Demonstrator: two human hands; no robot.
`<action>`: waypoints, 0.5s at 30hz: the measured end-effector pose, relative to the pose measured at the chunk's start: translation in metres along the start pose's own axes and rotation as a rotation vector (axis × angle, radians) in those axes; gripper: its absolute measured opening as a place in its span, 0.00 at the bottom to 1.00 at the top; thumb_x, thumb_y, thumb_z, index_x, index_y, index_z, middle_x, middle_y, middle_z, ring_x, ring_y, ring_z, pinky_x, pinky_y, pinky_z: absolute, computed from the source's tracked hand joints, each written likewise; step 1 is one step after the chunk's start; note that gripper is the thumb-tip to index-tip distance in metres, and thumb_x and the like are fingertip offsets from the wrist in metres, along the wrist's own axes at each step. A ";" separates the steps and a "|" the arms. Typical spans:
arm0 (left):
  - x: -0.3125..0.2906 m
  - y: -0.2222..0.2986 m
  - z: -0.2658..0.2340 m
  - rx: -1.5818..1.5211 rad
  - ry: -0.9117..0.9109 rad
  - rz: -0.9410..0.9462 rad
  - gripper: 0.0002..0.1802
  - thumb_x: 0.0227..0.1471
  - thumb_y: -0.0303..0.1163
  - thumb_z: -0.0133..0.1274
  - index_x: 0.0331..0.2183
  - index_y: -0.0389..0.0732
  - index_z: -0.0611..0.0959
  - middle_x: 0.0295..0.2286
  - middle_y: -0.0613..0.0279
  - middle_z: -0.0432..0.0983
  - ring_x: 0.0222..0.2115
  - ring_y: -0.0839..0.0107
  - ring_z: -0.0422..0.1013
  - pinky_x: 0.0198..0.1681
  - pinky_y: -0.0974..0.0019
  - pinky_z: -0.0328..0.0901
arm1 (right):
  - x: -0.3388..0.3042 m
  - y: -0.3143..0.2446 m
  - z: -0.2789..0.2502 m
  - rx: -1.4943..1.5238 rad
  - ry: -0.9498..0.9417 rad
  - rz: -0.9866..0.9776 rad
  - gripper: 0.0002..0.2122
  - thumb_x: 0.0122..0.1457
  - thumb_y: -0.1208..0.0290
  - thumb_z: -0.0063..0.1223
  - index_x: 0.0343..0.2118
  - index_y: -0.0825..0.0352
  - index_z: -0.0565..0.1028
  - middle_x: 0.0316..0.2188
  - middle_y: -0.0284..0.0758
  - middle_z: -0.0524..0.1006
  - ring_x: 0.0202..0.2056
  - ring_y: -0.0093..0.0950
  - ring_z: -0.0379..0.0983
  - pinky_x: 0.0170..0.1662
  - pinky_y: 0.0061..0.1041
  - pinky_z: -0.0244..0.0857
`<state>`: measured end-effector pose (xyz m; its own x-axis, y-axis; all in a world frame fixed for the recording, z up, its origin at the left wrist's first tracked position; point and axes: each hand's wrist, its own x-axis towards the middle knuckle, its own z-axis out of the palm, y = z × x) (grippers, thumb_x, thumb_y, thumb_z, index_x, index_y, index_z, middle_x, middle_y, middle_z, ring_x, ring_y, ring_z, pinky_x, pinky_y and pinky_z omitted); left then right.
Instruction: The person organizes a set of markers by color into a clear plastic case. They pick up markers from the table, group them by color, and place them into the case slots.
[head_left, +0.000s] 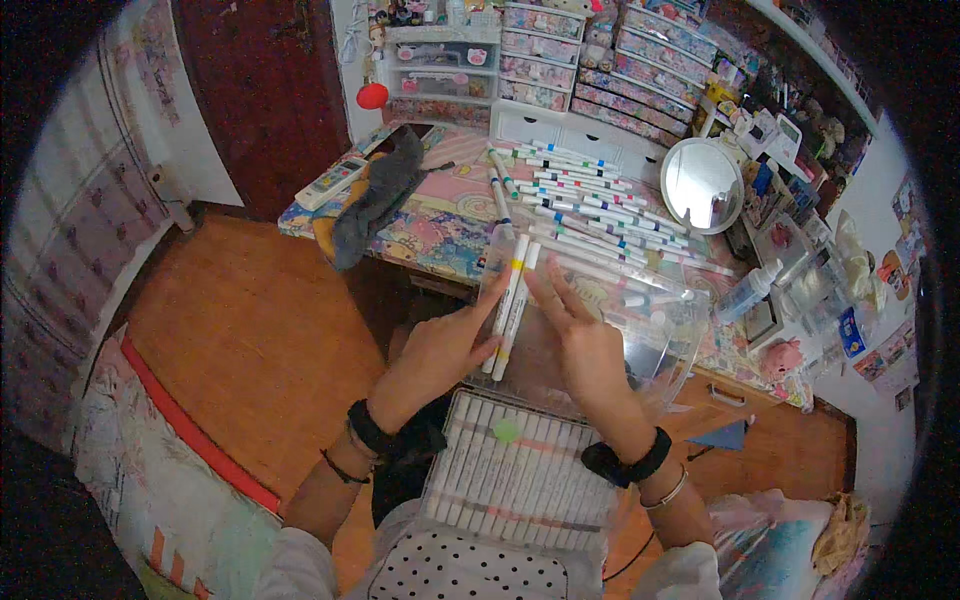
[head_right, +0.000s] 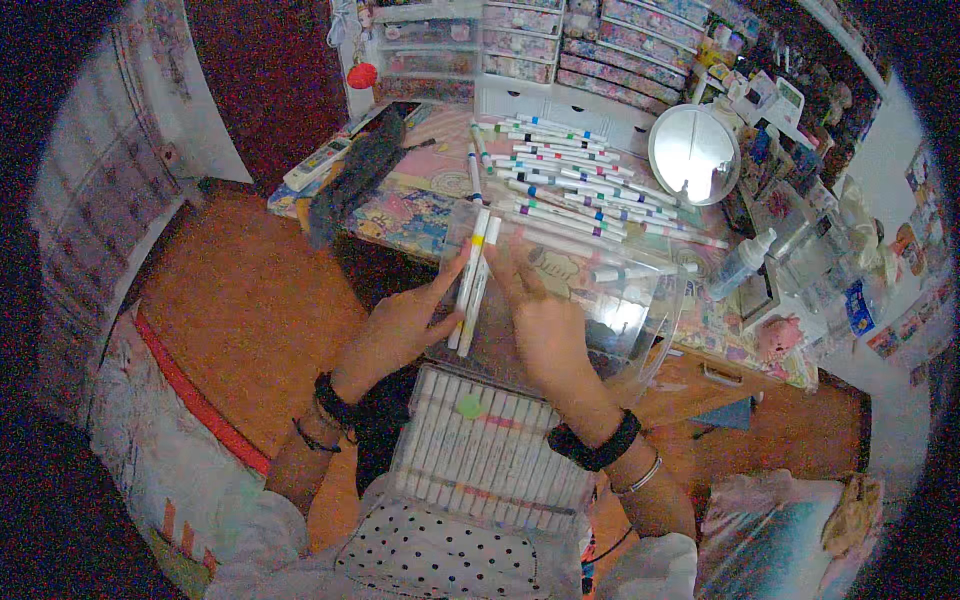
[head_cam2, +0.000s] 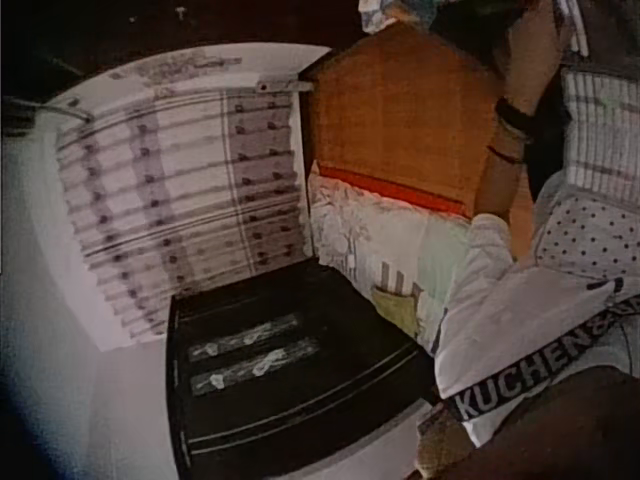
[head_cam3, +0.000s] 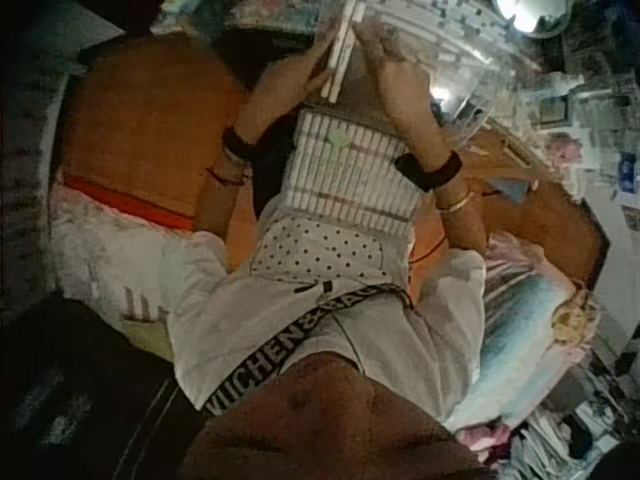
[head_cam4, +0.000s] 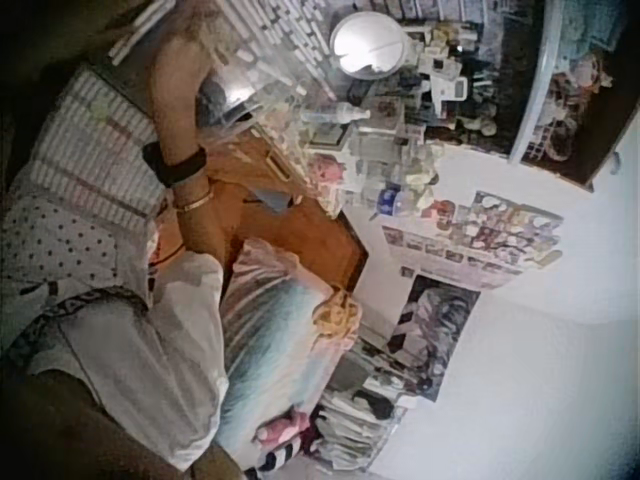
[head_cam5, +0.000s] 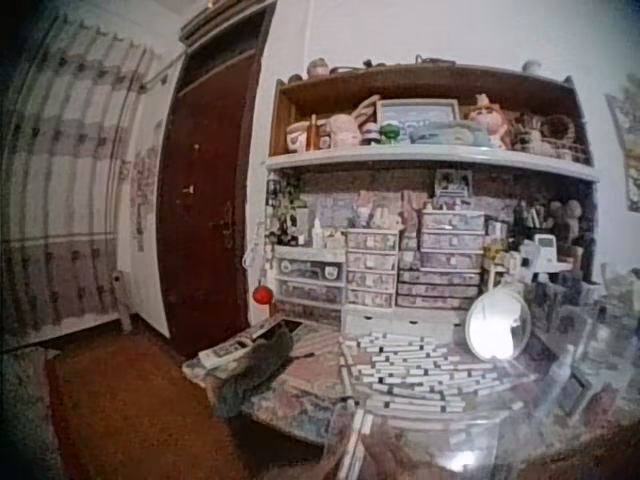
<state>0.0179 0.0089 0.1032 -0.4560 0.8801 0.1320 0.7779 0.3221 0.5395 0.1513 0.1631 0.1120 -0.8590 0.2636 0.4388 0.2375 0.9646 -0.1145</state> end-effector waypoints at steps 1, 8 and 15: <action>-0.001 -0.001 0.000 0.000 0.000 -0.003 0.43 0.56 0.38 0.52 0.65 0.59 0.47 0.41 0.42 0.75 0.38 0.45 0.74 0.40 0.49 0.69 | 0.000 0.000 0.001 -0.012 -0.001 0.002 0.38 0.46 0.84 0.51 0.63 0.45 0.60 0.63 0.33 0.60 0.31 0.38 0.79 0.27 0.30 0.73; 0.014 -0.003 -0.018 0.014 0.420 0.192 0.26 0.56 0.33 0.51 0.56 0.55 0.69 0.34 0.53 0.71 0.33 0.50 0.73 0.35 0.53 0.70 | 0.000 0.002 0.005 -0.016 0.014 -0.018 0.41 0.44 0.85 0.51 0.64 0.47 0.57 0.63 0.35 0.60 0.30 0.37 0.79 0.26 0.31 0.74; 0.045 0.008 -0.017 -0.065 0.397 0.191 0.27 0.55 0.34 0.53 0.57 0.52 0.69 0.37 0.51 0.68 0.33 0.51 0.72 0.35 0.55 0.69 | 0.000 0.001 0.002 0.043 0.039 -0.024 0.40 0.44 0.86 0.51 0.63 0.47 0.60 0.63 0.34 0.60 0.33 0.38 0.79 0.29 0.30 0.75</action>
<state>-0.0035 0.0448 0.1273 -0.4469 0.7154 0.5371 0.8417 0.1328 0.5234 0.1504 0.1638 0.1103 -0.8458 0.2406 0.4762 0.1965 0.9703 -0.1412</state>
